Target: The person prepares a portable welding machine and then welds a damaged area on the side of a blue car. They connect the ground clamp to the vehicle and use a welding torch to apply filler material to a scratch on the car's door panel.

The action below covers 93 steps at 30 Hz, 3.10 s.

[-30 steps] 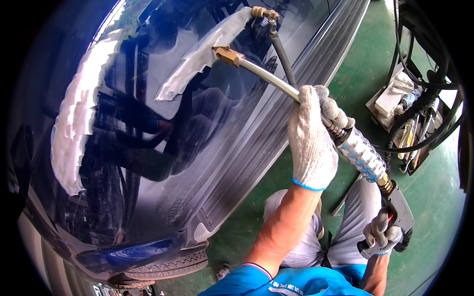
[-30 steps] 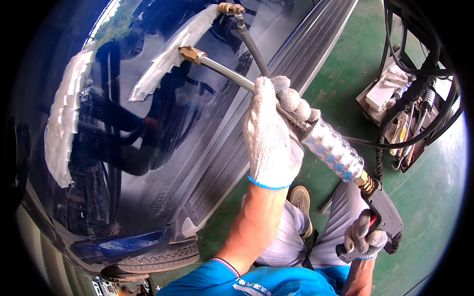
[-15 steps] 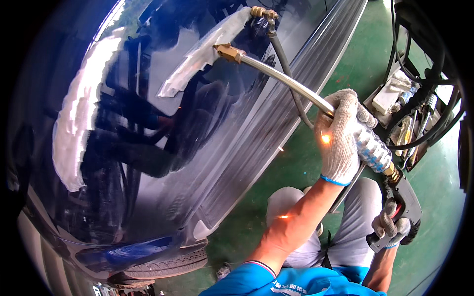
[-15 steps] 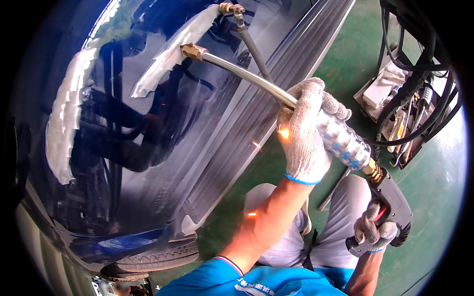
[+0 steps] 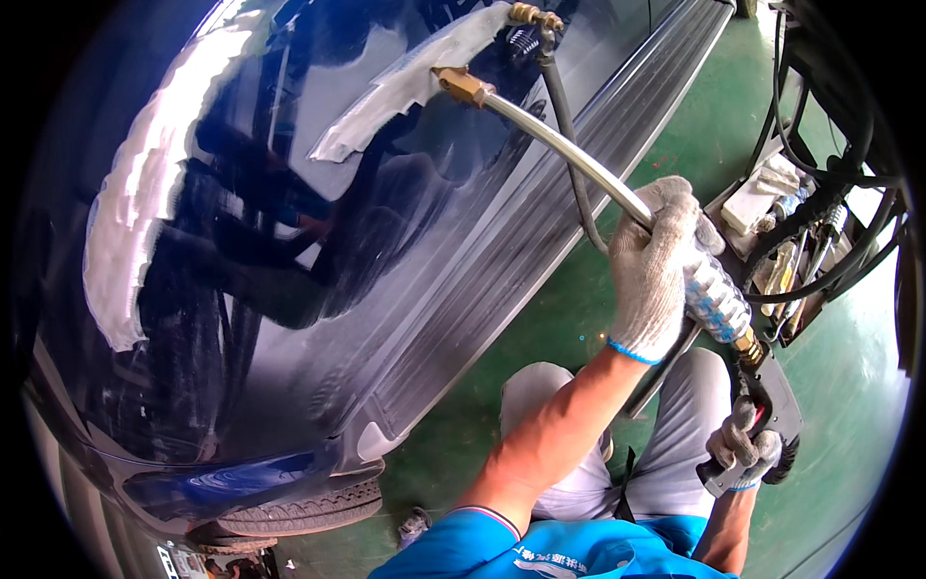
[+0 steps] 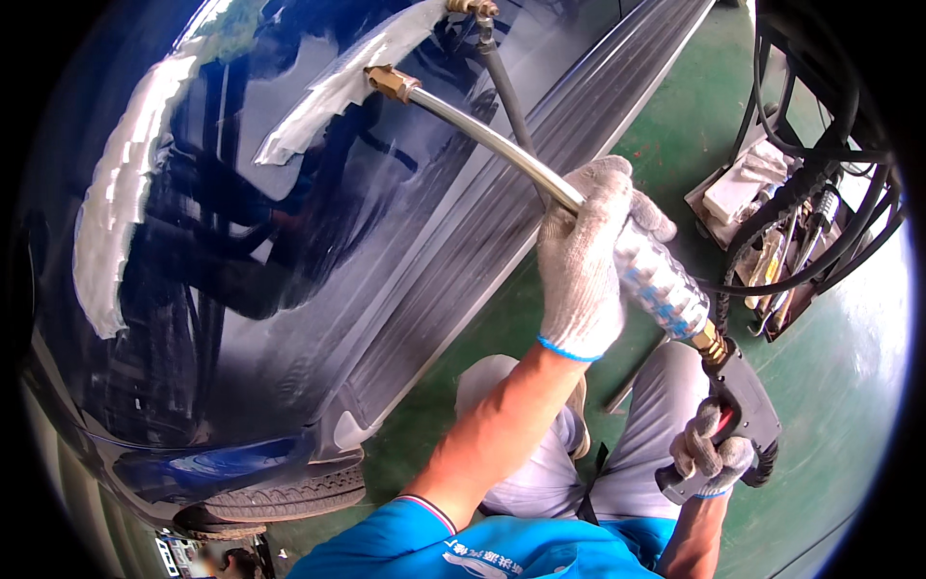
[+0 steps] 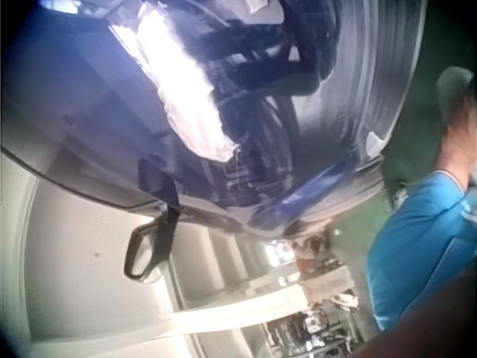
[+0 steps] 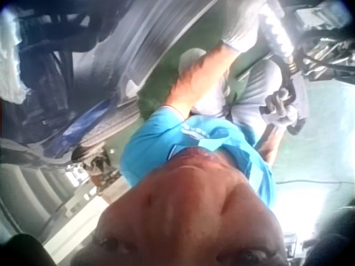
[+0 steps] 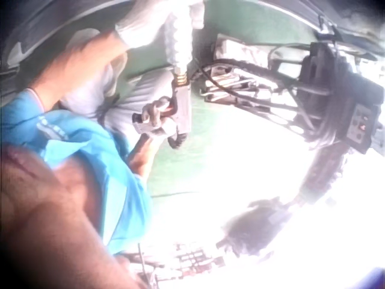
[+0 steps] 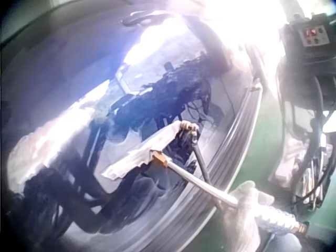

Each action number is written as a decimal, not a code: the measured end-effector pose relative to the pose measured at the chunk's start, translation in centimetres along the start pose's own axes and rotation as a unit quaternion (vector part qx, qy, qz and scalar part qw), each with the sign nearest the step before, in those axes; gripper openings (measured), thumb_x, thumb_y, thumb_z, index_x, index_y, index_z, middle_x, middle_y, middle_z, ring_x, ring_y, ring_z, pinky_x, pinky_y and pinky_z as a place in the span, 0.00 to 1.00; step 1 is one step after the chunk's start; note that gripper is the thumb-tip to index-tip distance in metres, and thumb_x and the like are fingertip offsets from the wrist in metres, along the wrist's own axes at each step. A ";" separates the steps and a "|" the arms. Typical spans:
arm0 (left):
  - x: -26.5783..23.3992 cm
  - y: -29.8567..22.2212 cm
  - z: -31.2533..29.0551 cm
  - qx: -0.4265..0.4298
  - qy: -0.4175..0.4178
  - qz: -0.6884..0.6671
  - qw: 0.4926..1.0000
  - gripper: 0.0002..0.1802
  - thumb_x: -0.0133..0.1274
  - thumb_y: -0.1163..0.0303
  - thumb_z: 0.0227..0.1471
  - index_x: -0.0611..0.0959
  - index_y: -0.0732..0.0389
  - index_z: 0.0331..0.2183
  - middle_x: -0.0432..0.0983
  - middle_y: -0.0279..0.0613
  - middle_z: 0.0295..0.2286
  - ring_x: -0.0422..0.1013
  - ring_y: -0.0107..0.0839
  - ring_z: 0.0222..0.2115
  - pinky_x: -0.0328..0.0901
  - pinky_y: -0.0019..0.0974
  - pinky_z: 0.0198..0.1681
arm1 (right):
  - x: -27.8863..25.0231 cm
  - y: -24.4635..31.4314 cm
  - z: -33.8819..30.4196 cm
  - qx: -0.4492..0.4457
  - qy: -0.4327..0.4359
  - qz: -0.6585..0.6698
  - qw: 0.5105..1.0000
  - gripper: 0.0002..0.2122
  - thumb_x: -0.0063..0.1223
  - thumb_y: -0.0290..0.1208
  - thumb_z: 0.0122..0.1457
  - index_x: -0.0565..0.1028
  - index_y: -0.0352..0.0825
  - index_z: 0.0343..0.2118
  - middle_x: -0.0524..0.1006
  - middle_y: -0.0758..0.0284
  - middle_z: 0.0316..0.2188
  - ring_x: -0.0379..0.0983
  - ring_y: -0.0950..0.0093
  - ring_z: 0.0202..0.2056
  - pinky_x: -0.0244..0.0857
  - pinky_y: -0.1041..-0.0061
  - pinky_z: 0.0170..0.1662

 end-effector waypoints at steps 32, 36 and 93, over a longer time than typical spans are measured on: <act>0.3 -5.1 0.1 -0.062 0.043 -0.162 0.984 0.33 0.40 0.34 0.60 0.75 0.56 0.27 0.55 0.28 0.12 0.54 0.24 0.11 0.57 0.32 0.16 | -1.3 -1.2 -1.2 -0.055 0.048 -0.124 0.990 0.19 0.69 0.28 0.47 0.71 0.24 0.36 0.73 0.62 0.17 0.70 0.73 0.12 0.74 0.66 0.22; 1.0 -5.1 0.2 -0.065 -0.035 -0.136 0.988 0.27 0.45 0.41 0.62 0.75 0.58 0.34 0.61 0.30 0.15 0.59 0.25 0.13 0.62 0.34 0.18 | 0.0 -1.5 -0.1 -0.061 0.030 -0.111 0.991 0.21 0.71 0.32 0.47 0.72 0.23 0.34 0.71 0.62 0.11 0.65 0.74 0.09 0.59 0.74 0.14; -0.7 -4.4 1.5 -0.032 0.240 -0.311 0.919 0.30 0.43 0.36 0.60 0.72 0.54 0.27 0.55 0.28 0.14 0.54 0.21 0.12 0.61 0.33 0.16 | 0.9 -0.9 -1.2 -0.099 0.088 -0.288 0.948 0.23 0.70 0.37 0.51 0.72 0.23 0.39 0.75 0.59 0.18 0.74 0.67 0.16 0.73 0.62 0.24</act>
Point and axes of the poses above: each hand's wrist, its own z-axis towards the middle knuckle, its own x-axis out of the palm, y = z × x, the point moved 1 cm from there along z, towards the middle knuckle
